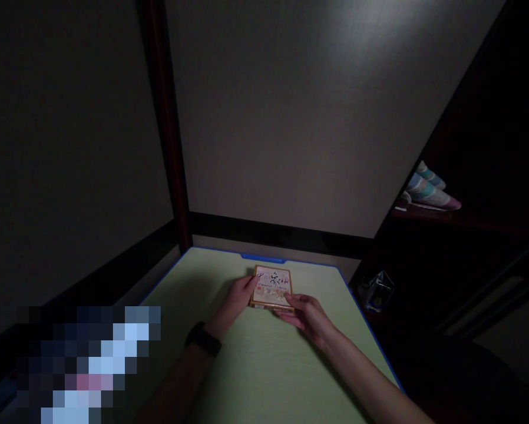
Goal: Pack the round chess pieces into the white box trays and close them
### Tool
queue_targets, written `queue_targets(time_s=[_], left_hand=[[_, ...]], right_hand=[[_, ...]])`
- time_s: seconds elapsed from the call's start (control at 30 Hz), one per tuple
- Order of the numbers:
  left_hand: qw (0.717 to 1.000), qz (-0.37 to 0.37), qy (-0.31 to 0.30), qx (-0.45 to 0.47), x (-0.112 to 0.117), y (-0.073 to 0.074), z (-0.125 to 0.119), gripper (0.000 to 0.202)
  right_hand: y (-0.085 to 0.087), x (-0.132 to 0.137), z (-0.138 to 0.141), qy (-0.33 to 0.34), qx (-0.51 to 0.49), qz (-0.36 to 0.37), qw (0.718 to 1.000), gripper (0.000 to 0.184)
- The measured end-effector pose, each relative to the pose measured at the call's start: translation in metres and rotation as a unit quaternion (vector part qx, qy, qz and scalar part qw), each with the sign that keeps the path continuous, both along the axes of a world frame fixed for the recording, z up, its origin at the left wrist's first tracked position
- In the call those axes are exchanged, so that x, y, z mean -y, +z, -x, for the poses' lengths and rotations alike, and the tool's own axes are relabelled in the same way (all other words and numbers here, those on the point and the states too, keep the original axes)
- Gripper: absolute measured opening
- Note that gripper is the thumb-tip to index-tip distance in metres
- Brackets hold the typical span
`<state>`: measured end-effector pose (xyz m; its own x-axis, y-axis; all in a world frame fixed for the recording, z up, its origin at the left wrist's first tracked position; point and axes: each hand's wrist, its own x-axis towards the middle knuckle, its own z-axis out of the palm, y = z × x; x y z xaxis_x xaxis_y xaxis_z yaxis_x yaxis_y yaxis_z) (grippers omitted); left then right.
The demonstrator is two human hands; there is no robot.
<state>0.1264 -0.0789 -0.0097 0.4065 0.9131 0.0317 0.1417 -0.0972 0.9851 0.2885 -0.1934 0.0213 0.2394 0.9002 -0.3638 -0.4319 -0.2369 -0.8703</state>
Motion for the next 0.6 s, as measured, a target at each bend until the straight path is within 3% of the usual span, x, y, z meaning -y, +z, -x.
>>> queue_targets(time_s=[0.07,0.17,0.23,0.3,0.43,0.6], left_hand=[[0.986,-0.093,0.027,-0.135,-0.01,0.008,-0.007,0.036],[0.965,-0.142,0.051,-0.217,-0.014,0.017,-0.012,0.034],[0.957,-0.156,0.056,-0.239,-0.01,0.02,-0.01,0.031],[0.95,-0.17,0.047,-0.259,-0.002,0.02,-0.007,0.029],[0.958,-0.181,0.003,-0.223,0.018,0.014,0.004,0.034],[0.98,-0.162,-0.035,-0.109,0.028,0.004,0.011,0.055]], right_hand=[[-0.002,-0.006,-0.003,-0.031,0.026,-0.012,0.999,0.025],[-0.009,-0.015,-0.01,-0.039,0.144,-0.015,0.989,0.041],[-0.015,-0.018,-0.016,-0.017,0.287,-0.026,0.957,0.049],[-0.022,-0.017,-0.022,0.0,0.434,-0.04,0.9,0.053],[-0.03,-0.007,-0.027,0.0,0.595,-0.08,0.8,0.061],[-0.039,-0.002,-0.029,0.046,0.646,-0.161,0.745,0.059]])
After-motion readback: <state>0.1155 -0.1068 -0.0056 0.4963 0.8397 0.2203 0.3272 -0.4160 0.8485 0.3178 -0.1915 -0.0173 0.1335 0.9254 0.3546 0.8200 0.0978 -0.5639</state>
